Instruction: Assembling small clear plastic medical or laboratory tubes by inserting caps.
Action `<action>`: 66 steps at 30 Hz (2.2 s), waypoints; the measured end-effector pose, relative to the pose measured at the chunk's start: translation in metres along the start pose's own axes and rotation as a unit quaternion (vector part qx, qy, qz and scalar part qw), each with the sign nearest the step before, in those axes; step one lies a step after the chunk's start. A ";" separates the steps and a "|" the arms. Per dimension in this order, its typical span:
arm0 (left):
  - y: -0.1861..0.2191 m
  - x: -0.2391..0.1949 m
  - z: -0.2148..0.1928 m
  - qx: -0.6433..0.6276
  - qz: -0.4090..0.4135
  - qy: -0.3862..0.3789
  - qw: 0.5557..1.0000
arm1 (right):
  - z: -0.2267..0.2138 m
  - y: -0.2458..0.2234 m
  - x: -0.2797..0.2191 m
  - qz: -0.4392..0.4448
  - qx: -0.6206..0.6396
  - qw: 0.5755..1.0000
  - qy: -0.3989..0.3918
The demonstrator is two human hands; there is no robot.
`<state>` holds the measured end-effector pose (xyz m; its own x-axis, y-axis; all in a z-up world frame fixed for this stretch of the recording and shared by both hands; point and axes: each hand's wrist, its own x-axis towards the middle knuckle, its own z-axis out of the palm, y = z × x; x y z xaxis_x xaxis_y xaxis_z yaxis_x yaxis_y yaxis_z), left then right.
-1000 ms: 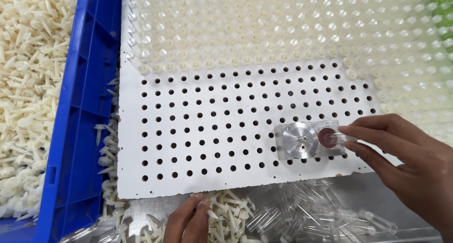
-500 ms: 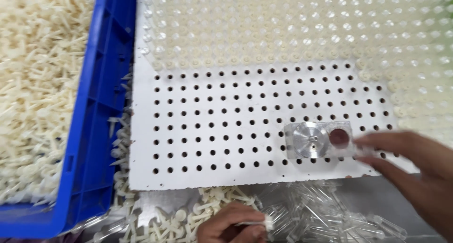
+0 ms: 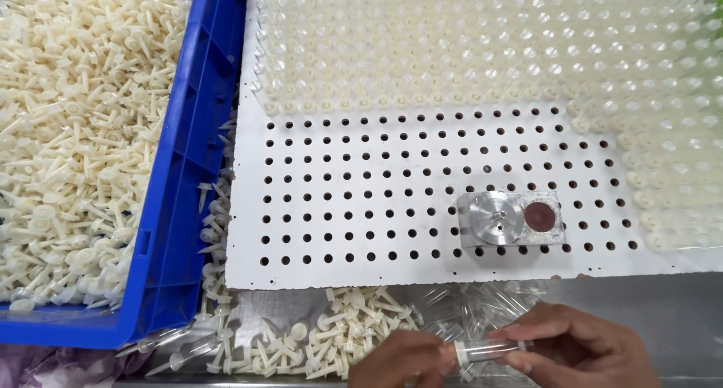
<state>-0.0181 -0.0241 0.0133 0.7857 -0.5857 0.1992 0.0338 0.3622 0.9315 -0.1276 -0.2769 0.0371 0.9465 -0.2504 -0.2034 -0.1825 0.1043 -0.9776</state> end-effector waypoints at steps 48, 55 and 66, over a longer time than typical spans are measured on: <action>-0.018 -0.017 -0.121 0.625 -0.081 0.068 0.773 | -0.016 -0.047 0.023 0.276 -0.584 0.762 0.030; -0.017 -0.014 -0.111 0.583 -0.012 0.055 0.810 | -0.044 -0.079 0.020 -0.070 -0.413 0.897 0.144; -0.021 -0.020 -0.112 0.563 -0.009 0.086 0.822 | 0.004 -0.139 0.089 -0.084 -0.494 0.848 0.171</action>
<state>0.0348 0.0614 -0.0447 0.8703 -0.4373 0.2266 -0.4706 -0.6025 0.6447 -0.0166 -0.3102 0.1552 0.8796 -0.4639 0.1056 -0.3457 -0.7757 -0.5279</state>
